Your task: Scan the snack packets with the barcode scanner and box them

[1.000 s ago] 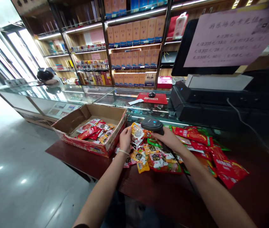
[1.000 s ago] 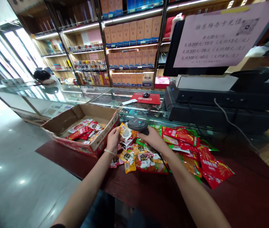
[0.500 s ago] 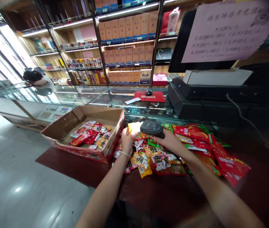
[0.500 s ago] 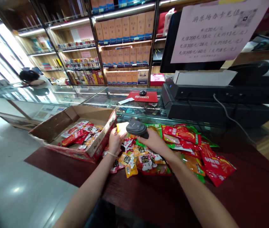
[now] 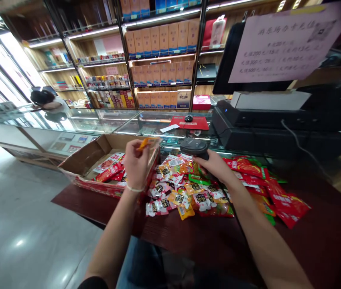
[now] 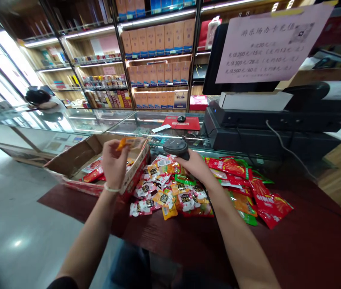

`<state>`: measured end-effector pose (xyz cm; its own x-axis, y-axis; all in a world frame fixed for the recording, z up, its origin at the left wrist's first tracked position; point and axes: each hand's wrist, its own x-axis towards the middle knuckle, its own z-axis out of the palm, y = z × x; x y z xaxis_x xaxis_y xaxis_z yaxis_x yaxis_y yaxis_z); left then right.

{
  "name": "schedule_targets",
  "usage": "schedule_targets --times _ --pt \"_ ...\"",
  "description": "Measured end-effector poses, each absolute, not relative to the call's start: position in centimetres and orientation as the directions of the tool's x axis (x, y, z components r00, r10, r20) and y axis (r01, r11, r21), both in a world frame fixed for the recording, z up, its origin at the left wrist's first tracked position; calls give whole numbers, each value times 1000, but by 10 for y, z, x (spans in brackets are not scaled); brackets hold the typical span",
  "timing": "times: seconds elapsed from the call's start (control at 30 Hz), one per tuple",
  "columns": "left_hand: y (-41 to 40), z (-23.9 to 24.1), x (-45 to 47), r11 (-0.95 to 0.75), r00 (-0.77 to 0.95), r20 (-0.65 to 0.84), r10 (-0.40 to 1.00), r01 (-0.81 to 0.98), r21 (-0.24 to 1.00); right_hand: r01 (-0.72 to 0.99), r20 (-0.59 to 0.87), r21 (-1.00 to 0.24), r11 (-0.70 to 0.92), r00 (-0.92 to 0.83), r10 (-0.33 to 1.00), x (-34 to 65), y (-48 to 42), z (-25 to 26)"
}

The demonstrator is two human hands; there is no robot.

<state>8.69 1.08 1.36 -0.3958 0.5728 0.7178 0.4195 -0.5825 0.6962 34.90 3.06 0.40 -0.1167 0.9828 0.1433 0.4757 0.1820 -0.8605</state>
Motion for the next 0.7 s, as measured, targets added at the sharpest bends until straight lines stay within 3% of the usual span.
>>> schedule_targets --times 0.1,0.17,0.27,0.4,0.57,0.7 --pt "15 22 28 -398 -361 780 511 704 587 481 154 -854 197 -128 980 349 31 -2" --pt "20 15 -4 -259 -285 745 603 814 520 495 140 -847 192 -141 980 348 30 -5" --pt "27 -2 -30 -165 -158 560 813 860 482 525 95 -836 159 -147 985 346 26 -4" --pt "32 -15 -32 -202 -34 447 894 860 469 560 63 -816 143 -161 985 346 23 -2" --pt "22 -1 -13 -322 111 537 836 892 317 540 88 -827 154 -147 985 357 22 2" --pt "1 16 34 -417 164 615 771 861 292 561 102 -819 120 -63 993 377 23 9"
